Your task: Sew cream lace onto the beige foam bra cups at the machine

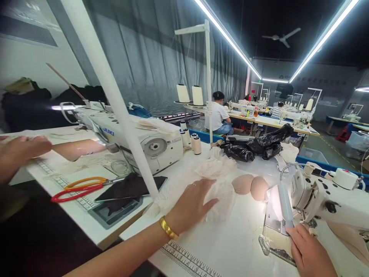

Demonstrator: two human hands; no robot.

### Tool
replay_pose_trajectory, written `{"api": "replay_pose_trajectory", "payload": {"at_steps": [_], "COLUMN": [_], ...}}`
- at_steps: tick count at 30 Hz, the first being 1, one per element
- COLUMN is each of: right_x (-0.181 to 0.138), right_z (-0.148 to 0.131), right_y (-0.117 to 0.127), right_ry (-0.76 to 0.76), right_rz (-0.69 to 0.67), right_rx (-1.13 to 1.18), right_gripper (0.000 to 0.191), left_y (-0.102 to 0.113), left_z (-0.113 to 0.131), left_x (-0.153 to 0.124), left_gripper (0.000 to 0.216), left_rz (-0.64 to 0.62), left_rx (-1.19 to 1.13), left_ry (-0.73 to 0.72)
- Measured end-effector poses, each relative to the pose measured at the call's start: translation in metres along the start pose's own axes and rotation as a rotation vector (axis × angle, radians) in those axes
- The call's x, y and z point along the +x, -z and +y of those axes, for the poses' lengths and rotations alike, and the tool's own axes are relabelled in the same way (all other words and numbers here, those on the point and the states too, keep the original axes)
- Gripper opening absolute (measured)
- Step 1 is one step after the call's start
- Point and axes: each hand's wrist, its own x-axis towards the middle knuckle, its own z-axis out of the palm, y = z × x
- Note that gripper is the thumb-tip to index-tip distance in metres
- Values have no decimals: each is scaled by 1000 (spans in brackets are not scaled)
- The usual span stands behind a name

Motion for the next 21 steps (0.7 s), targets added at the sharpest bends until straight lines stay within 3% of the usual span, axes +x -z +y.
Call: {"api": "replay_pose_trajectory", "payload": {"at_steps": [2, 5, 11, 13, 15, 18, 19, 21], "right_x": [11, 31, 61, 64, 65, 69, 71, 76], "right_z": [-16, -51, -120, -134, -145, -158, -161, -165], "right_y": [9, 24, 29, 26, 23, 24, 25, 27], "right_ry": [-8, 10, 73, -17, -168, -423, -506, -688], "right_rz": [-37, -146, -178, -177, -186, -223, -220, -177], "right_rx": [37, 143, 347, 422, 514, 721, 828, 1102], "right_gripper": [19, 20, 28, 37, 58, 93, 93, 74], "left_y": [5, 5, 4, 6, 9, 21, 25, 30], "left_z": [-15, -19, -6, 0, 11, 35, 43, 55], "left_x": [9, 10, -8, -10, -11, -13, -14, -13], "left_gripper": [35, 32, 53, 34, 17, 13, 13, 20], "left_rz": [-93, -181, -310, -254, -171, -226, -291, -412], "left_rx": [-20, -83, 0, 30, -50, -410, -570, -889], "left_ry": [91, 39, -370, -422, -440, -392, -338, -184]}}
